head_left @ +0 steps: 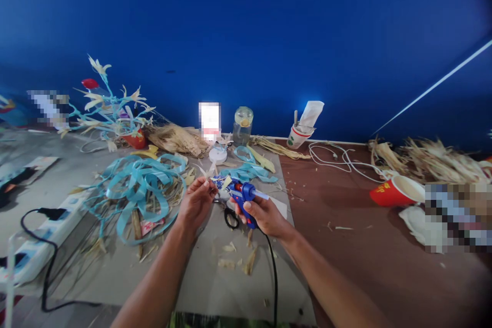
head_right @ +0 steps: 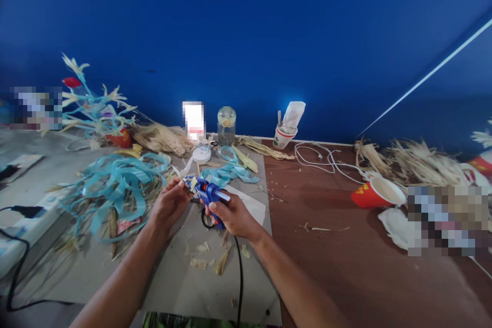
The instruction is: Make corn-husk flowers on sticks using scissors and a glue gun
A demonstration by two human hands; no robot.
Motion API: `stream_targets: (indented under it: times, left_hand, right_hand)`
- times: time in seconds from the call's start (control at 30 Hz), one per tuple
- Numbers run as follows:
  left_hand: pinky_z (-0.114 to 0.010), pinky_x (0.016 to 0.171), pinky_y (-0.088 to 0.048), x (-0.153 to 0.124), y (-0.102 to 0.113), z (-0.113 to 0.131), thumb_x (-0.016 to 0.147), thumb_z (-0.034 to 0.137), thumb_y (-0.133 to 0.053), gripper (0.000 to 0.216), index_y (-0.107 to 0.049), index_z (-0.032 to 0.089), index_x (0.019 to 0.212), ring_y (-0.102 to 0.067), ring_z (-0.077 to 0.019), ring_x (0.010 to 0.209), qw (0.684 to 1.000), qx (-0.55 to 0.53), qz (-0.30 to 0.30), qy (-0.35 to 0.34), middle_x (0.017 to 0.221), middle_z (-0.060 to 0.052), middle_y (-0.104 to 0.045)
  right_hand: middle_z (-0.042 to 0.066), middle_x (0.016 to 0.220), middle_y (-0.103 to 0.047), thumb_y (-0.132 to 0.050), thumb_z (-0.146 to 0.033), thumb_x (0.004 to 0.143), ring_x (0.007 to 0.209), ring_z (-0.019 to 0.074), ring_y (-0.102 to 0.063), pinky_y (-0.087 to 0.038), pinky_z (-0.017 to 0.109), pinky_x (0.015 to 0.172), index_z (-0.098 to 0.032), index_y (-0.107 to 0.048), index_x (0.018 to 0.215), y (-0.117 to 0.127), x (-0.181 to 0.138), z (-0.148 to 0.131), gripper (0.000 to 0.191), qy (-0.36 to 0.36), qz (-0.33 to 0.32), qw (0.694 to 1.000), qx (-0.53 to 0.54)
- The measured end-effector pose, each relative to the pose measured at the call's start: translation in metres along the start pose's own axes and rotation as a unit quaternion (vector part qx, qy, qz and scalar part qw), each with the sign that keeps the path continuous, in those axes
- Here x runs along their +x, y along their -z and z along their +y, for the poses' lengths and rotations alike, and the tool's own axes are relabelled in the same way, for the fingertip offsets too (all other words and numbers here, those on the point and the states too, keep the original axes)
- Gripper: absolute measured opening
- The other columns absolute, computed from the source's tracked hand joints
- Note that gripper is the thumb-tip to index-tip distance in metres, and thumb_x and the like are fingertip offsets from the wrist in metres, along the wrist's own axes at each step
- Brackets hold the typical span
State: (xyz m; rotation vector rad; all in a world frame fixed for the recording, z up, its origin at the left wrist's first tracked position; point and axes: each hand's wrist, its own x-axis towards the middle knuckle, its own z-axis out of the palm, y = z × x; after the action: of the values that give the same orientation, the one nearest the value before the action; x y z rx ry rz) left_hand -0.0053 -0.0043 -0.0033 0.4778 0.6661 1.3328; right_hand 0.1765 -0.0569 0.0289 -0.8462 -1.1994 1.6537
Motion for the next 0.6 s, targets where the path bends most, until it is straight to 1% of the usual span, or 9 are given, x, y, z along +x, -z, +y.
stream_targets:
  times: [0.13,0.33,0.6]
  left_hand:
    - [-0.028,0.073,-0.046,0.0002,-0.0007,-0.0001,0.064,0.013,-0.075,0.011,-0.066,0.016,0.07,-0.058,-0.0099,0.064,1.0,-0.009,0.002,-0.002,0.067,0.0,-0.065]
    - [-0.027,0.073,-0.046,0.0012,0.0019,-0.0003,0.065,0.014,-0.074,0.011,-0.067,0.016,0.072,-0.059,-0.0107,0.066,1.0,-0.001,-0.003,0.003,0.068,0.0,-0.066]
    - [-0.027,0.073,-0.046,0.0004,0.0005,0.0007,0.064,0.014,-0.075,0.012,-0.066,0.016,0.072,-0.059,-0.0105,0.065,1.0,0.003,0.009,0.005,0.066,0.0,-0.065]
  right_hand:
    - [0.002,0.072,-0.056,-0.061,-0.057,0.075,0.052,0.007,-0.046,-0.035,0.022,0.049,-0.014,-0.063,0.092,0.0014,0.0021,-0.0006,0.046,0.011,0.009,1.0,0.005]
    - [0.002,0.071,-0.056,-0.062,-0.058,0.073,0.052,0.007,-0.046,-0.035,0.022,0.049,-0.013,-0.064,0.091,0.0003,0.0008,0.0,0.048,0.001,0.002,1.0,0.008]
    - [0.003,0.071,-0.058,-0.062,-0.058,0.073,0.052,0.0071,-0.046,-0.037,0.022,0.048,-0.013,-0.064,0.095,0.0017,-0.0009,0.0001,0.05,-0.002,0.008,1.0,0.003]
